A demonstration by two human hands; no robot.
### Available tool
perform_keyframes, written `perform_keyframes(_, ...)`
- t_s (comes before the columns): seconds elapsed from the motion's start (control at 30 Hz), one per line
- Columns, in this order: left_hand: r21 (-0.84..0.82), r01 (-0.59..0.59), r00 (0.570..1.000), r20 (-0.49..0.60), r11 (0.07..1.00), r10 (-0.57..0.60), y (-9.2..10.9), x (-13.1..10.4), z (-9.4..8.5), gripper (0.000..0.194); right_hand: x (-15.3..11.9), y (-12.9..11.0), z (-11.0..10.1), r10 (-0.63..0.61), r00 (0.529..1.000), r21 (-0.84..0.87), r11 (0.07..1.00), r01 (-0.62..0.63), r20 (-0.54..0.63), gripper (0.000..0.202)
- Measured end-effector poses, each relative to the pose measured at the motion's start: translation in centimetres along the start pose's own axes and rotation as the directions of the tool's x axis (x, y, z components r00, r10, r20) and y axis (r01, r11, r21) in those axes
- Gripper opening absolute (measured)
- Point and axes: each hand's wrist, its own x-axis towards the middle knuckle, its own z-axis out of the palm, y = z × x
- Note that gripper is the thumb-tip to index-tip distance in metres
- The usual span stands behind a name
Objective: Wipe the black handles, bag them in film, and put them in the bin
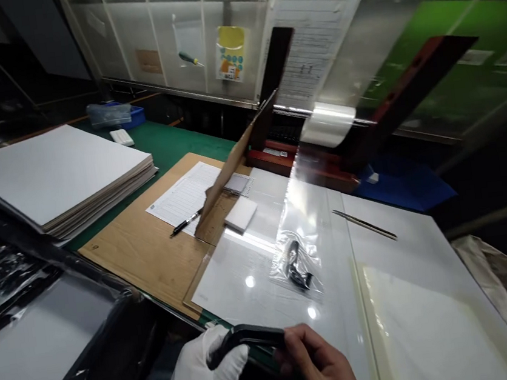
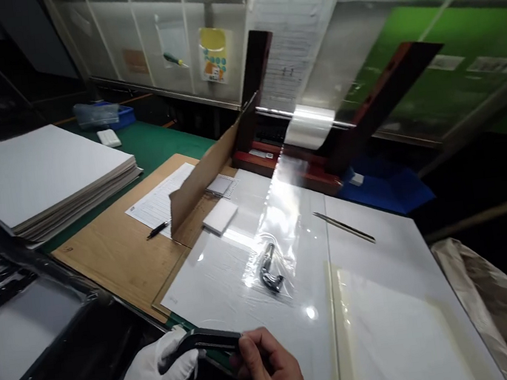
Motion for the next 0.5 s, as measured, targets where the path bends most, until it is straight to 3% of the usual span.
perform_keyframes(0.07, 0.034, -0.044, 0.99, -0.136, 0.998, 0.048, -0.7, -0.1, -2.0, 0.036, 3.8, -2.4, 1.2, -0.187, 0.978, -0.202, 0.958, 0.203, 0.095, 0.049)
perform_keyframes(0.13, 0.027, -0.03, 0.948, -0.317, 0.999, 0.037, -1.3, -0.1, -3.7, 0.046, 8.5, -5.2, 3.1, -0.419, 0.9, -0.41, 0.805, 0.43, 0.121, 0.053)
perform_keyframes(0.2, 0.033, 0.008, 0.891, -0.454, 0.999, 0.008, -1.5, -0.2, -4.8, 0.06, 12.8, -7.6, 5.6, -0.512, 0.853, -0.485, 0.722, 0.493, 0.105, 0.057)
perform_keyframes(0.27, 0.076, 0.055, 0.829, -0.56, 0.996, -0.003, -1.3, -0.2, -5.4, 0.068, 15.6, -8.9, 8.0, -0.531, 0.843, -0.527, 0.695, 0.489, 0.082, 0.054)
perform_keyframes(0.33, 0.151, 0.081, 0.742, -0.67, 0.985, 0.041, -1.1, 0.0, -5.6, 0.067, 16.0, -8.6, 9.7, -0.537, 0.84, -0.551, 0.679, 0.484, 0.076, 0.045)
perform_keyframes(0.4, 0.253, 0.041, 0.669, -0.726, 0.966, 0.162, -1.0, 0.4, -5.3, 0.059, 14.1, -7.2, 10.1, -0.542, 0.836, -0.553, 0.672, 0.492, 0.086, 0.029)
perform_keyframes(0.43, 0.299, -0.004, 0.656, -0.719, 0.954, 0.228, -1.1, 0.6, -4.9, 0.055, 12.6, -6.2, 9.7, -0.542, 0.835, -0.543, 0.675, 0.5, 0.094, 0.024)
perform_keyframes(0.5, 0.36, -0.127, 0.7, -0.628, 0.924, 0.341, -1.1, 1.1, -3.5, 0.044, 8.8, -4.3, 7.4, -0.531, 0.841, -0.51, 0.697, 0.504, 0.105, 0.021)
